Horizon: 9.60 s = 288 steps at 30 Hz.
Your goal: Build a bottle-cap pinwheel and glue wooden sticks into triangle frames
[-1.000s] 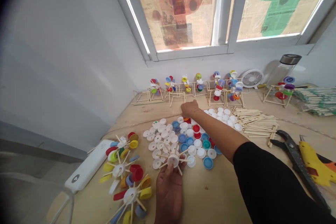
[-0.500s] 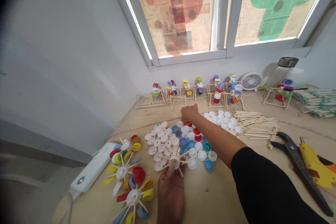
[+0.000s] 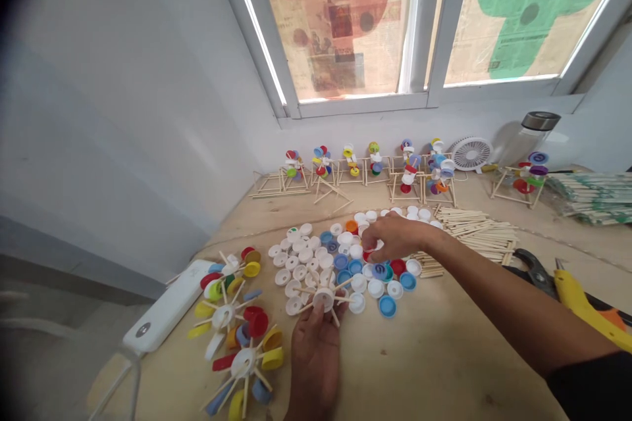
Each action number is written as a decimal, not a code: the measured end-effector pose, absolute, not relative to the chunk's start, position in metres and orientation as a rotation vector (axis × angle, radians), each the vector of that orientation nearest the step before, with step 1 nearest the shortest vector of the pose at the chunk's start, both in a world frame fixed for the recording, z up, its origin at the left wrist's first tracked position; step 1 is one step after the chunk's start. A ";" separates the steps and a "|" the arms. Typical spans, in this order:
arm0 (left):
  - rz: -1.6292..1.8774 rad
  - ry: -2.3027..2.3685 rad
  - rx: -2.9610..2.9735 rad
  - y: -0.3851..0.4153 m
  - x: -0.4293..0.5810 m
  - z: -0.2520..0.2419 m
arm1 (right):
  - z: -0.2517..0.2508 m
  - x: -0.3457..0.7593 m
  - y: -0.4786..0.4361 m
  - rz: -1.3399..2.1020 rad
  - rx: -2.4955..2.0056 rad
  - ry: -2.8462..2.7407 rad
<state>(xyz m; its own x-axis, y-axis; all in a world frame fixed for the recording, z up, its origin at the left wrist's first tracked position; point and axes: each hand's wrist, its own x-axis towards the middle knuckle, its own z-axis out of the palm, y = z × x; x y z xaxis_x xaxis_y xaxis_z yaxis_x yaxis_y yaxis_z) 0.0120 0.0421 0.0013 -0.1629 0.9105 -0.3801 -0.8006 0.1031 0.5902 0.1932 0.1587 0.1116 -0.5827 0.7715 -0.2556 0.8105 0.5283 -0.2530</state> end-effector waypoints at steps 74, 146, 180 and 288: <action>1.522 0.817 0.179 0.042 0.012 -0.004 | 0.059 0.143 0.232 -0.032 1.349 2.603; 1.518 0.825 0.214 0.010 0.014 0.003 | 0.066 0.195 0.149 -0.041 1.865 2.749; 1.465 0.762 0.179 0.007 0.010 -0.001 | 0.049 0.159 0.187 0.258 1.456 2.480; 1.259 0.706 0.167 0.008 0.004 0.010 | 0.019 0.201 -0.012 0.000 2.092 2.873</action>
<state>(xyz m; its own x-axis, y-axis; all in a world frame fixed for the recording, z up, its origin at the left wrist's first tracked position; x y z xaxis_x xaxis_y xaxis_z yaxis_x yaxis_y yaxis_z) 0.0037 0.0077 0.0098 0.1296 0.9096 -0.3947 -0.8111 0.3262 0.4855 0.2008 -0.0124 0.0189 -0.2519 0.9120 0.3239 0.9119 0.3357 -0.2360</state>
